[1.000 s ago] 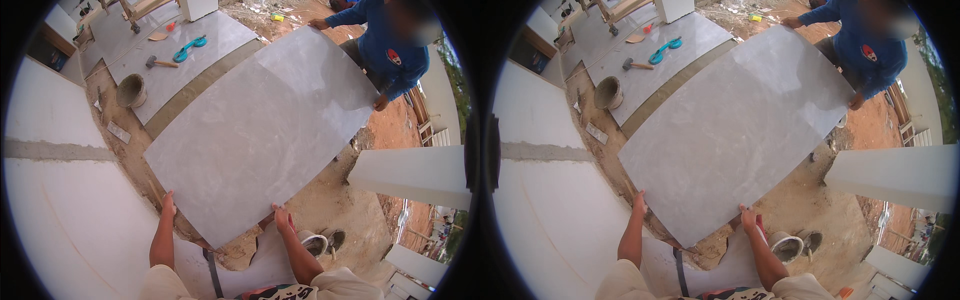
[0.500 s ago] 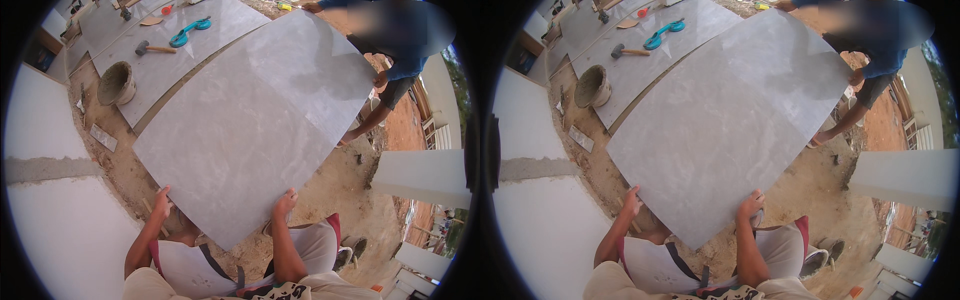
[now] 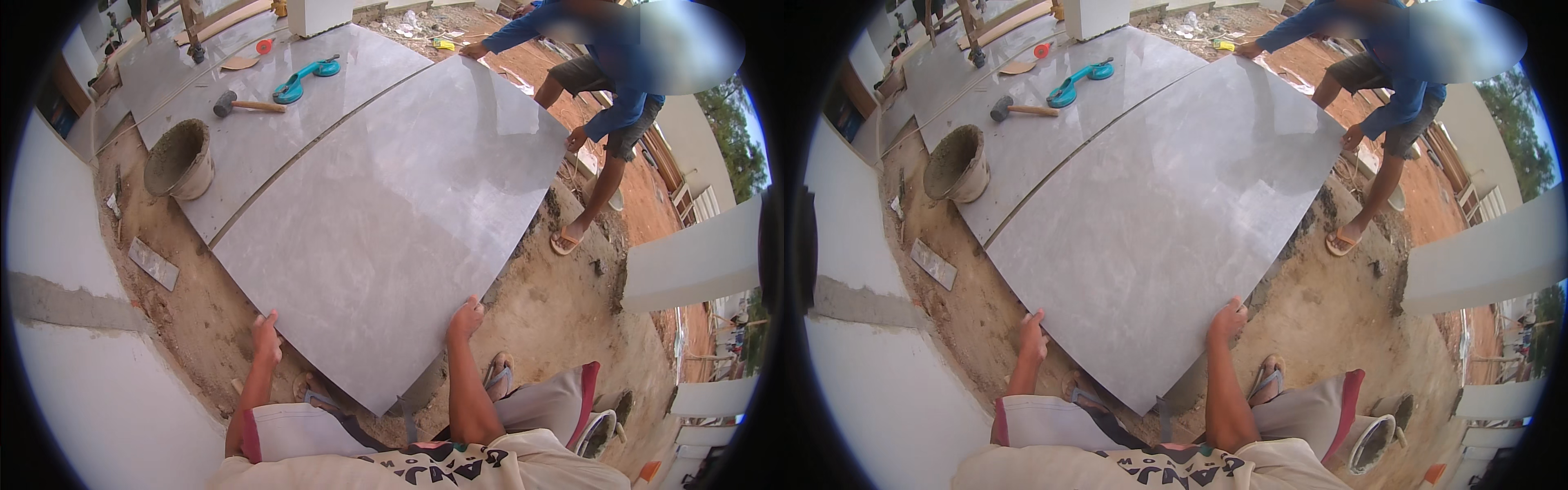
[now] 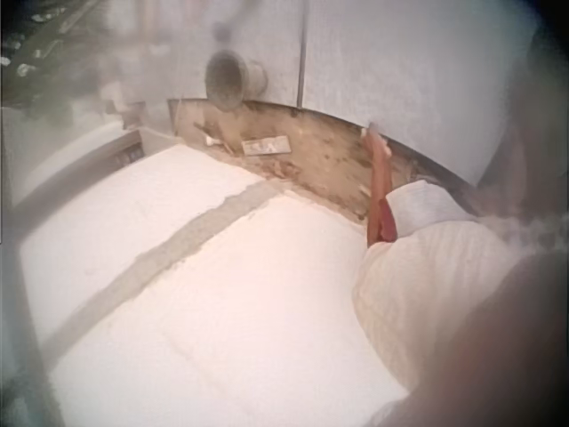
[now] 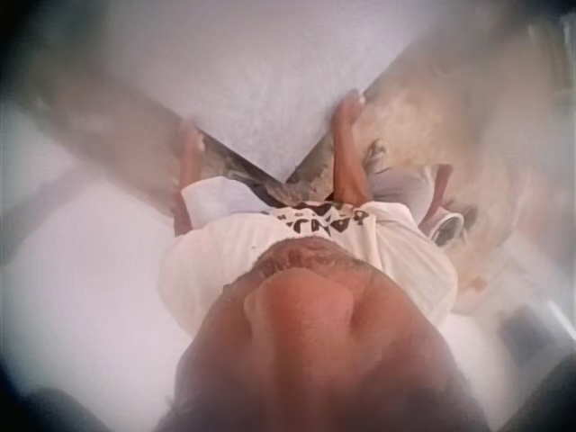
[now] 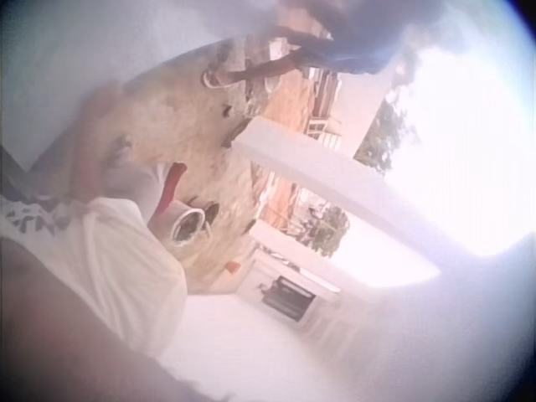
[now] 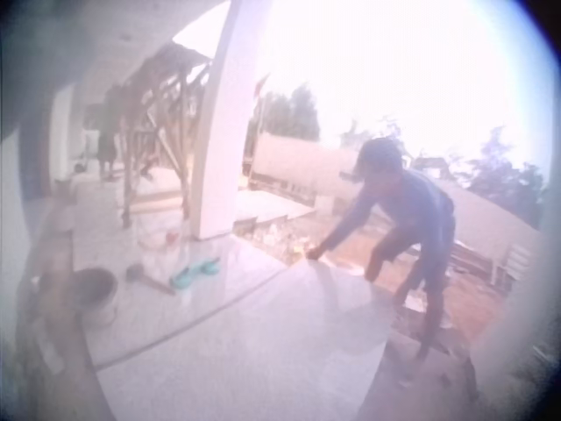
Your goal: The person spreads cement on the floor using a trowel, then places a large tile onto the prepared surface. They use a rubber mallet to tap the tile into place and adjust its alignment.
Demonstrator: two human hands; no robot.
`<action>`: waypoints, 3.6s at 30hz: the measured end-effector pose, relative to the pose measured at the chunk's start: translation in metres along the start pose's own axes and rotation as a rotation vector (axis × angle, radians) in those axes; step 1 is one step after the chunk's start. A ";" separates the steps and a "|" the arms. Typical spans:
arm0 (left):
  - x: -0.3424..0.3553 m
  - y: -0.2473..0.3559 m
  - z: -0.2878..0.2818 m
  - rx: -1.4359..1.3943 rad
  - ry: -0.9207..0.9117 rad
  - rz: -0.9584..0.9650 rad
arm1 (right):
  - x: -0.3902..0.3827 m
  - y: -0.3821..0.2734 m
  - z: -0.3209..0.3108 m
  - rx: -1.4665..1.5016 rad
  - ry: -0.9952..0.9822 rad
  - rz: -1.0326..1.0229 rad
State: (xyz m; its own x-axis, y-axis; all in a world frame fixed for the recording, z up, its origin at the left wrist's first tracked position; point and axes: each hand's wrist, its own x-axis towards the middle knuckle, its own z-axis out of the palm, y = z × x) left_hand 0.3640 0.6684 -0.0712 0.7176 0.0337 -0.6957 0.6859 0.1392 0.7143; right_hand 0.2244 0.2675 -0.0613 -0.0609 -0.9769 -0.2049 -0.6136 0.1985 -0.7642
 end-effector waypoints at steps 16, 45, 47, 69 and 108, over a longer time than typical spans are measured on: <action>0.047 0.001 -0.012 -0.009 0.020 0.105 | -0.009 0.001 0.053 -0.079 0.061 -0.036; 0.051 0.003 -0.011 0.017 0.071 0.081 | 0.000 0.006 0.076 -0.078 -0.014 -0.036; 0.052 0.003 -0.011 0.006 0.089 0.090 | 0.000 0.008 0.078 -0.070 -0.015 -0.028; 0.050 0.007 -0.010 -0.023 0.095 0.153 | 0.008 0.018 0.089 0.082 -0.042 -0.033; 0.067 0.010 -0.025 0.404 0.180 0.062 | 0.033 0.039 0.087 -0.123 -0.309 -0.079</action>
State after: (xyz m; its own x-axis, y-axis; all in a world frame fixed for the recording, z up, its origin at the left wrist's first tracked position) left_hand 0.4161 0.6967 -0.1125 0.7510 0.2069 -0.6271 0.6600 -0.2653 0.7029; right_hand 0.2668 0.2495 -0.1511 0.2201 -0.9150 -0.3380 -0.6983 0.0941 -0.7096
